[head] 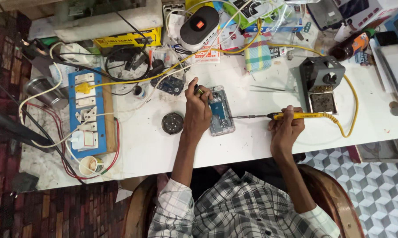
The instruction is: The person sits at a repair workbench holding a phone motherboard in a clear holder with one hand while using a yellow soldering iron with the other hand, repeatedly touching the iron to points on the board and repositioning it to solder different spots throughout the episode.
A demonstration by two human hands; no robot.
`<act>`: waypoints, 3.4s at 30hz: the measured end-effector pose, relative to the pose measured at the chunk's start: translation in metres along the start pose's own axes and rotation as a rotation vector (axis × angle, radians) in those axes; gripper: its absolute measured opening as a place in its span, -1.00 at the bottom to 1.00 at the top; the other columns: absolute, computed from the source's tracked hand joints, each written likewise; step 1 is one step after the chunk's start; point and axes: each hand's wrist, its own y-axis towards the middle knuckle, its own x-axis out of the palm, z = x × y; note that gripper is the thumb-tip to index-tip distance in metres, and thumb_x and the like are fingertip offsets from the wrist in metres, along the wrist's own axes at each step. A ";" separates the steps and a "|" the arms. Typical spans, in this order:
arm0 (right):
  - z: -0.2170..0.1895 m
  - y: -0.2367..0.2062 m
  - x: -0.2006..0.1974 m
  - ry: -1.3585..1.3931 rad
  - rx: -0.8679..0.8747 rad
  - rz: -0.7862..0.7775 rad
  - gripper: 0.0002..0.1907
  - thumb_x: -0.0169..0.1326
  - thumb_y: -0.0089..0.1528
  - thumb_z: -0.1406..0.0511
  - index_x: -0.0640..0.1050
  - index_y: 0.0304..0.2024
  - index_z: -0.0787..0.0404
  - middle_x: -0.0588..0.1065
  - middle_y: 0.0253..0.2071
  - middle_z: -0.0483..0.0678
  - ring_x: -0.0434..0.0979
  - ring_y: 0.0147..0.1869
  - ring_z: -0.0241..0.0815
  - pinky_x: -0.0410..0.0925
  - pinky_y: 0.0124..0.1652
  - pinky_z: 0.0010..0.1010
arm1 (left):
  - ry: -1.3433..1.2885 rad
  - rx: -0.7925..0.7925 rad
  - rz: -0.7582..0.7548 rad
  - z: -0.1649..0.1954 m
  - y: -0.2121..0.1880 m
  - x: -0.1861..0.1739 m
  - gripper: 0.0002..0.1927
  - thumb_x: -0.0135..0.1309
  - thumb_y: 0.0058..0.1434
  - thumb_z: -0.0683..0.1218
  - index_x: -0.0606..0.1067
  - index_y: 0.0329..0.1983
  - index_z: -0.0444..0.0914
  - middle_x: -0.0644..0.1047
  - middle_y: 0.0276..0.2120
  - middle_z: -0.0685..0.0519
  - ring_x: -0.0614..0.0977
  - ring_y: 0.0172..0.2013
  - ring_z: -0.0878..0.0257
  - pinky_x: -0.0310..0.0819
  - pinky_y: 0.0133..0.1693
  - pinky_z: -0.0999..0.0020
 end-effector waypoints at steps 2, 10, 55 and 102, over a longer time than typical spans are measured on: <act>0.000 -0.001 0.002 -0.001 0.006 -0.013 -0.69 -0.07 0.51 0.15 0.32 -0.23 0.20 0.21 -0.60 -0.17 0.17 -0.60 -0.38 0.26 -0.52 -0.45 | 0.007 0.040 0.014 -0.004 0.003 -0.001 -0.52 -0.30 0.54 -0.29 -0.08 0.45 -0.33 0.44 -0.32 -0.02 0.52 -0.28 0.17 0.46 0.01 0.23; 0.002 0.005 0.016 0.064 0.032 -0.057 -0.61 -0.07 0.49 0.04 0.40 -0.13 0.26 0.22 -0.61 -0.14 0.21 -0.58 -0.32 0.27 -0.49 -0.42 | -0.003 -0.074 -0.003 -0.011 0.013 -0.013 -0.55 -0.24 0.54 -0.25 -0.05 0.41 -0.38 0.46 -0.32 -0.04 0.55 -0.26 0.16 0.47 -0.01 0.27; 0.000 0.001 0.051 -0.192 0.014 -0.165 -0.67 -0.12 0.55 0.18 0.32 -0.26 0.23 0.23 -0.56 -0.18 0.20 -0.59 -0.41 0.28 -0.50 -0.51 | 0.214 -0.090 -0.053 0.005 0.031 -0.041 -0.89 -0.19 0.37 -0.32 0.38 -0.16 -0.46 0.52 -0.37 -0.01 0.42 -0.23 0.04 0.23 0.28 0.13; -0.009 0.008 0.033 -0.153 0.050 -0.117 -0.68 -0.12 0.52 0.18 0.33 -0.28 0.21 0.19 -0.58 -0.22 0.10 -0.60 -0.44 0.16 -0.55 -0.51 | -0.086 -0.028 0.084 -0.009 0.018 -0.016 -0.63 -0.41 0.65 -0.15 -0.13 0.41 -0.24 0.45 -0.30 -0.02 0.46 -0.26 0.26 0.36 0.09 0.25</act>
